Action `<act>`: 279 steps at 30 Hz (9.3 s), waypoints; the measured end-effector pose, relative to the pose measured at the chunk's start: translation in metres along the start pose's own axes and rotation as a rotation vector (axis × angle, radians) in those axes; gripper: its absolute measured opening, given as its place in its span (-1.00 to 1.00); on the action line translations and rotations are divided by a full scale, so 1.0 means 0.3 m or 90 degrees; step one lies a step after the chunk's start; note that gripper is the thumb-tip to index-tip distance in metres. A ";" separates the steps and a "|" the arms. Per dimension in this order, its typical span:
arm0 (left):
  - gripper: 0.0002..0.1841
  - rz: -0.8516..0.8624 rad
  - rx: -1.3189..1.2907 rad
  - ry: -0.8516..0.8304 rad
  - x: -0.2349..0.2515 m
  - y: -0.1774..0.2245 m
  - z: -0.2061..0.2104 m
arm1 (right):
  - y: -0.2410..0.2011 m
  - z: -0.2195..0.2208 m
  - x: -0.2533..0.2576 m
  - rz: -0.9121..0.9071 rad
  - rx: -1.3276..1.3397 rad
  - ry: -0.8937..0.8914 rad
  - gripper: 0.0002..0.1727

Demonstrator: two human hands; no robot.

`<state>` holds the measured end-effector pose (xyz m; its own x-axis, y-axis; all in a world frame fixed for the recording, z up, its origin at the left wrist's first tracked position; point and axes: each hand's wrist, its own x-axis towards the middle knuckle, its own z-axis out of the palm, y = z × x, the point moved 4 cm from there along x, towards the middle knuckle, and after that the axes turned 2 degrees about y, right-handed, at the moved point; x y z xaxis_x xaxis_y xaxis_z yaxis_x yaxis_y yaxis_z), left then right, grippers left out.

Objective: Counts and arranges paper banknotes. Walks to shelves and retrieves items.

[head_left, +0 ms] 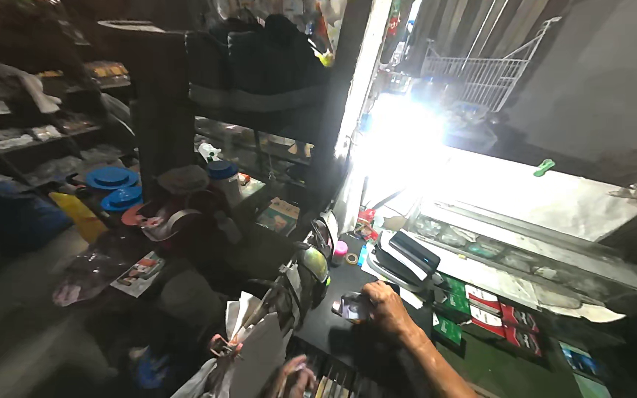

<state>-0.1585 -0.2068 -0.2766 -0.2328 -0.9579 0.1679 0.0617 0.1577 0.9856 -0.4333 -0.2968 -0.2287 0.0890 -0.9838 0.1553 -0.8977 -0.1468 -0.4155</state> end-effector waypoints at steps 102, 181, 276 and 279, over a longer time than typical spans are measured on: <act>-0.65 -0.169 -0.163 -0.123 -0.033 -0.087 0.178 | -0.100 0.265 -0.672 0.227 0.504 0.419 -0.84; -0.66 0.096 -0.123 -0.194 -0.115 0.065 0.137 | -0.302 0.345 -0.738 0.122 0.538 0.213 -0.71; -0.68 -0.154 -0.198 0.033 -0.125 -0.058 0.078 | -0.491 0.417 -0.830 -0.076 0.092 0.066 -0.63; -0.69 -0.146 -0.205 0.055 -0.120 -0.051 0.061 | -0.444 0.401 -0.832 -0.081 0.166 0.042 -0.58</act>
<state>-0.1688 -0.1704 -0.2974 -0.1949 -0.9782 -0.0719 0.3211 -0.1329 0.9377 -0.2840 -0.0439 -0.3201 0.1581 -0.9481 0.2759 -0.7390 -0.2990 -0.6037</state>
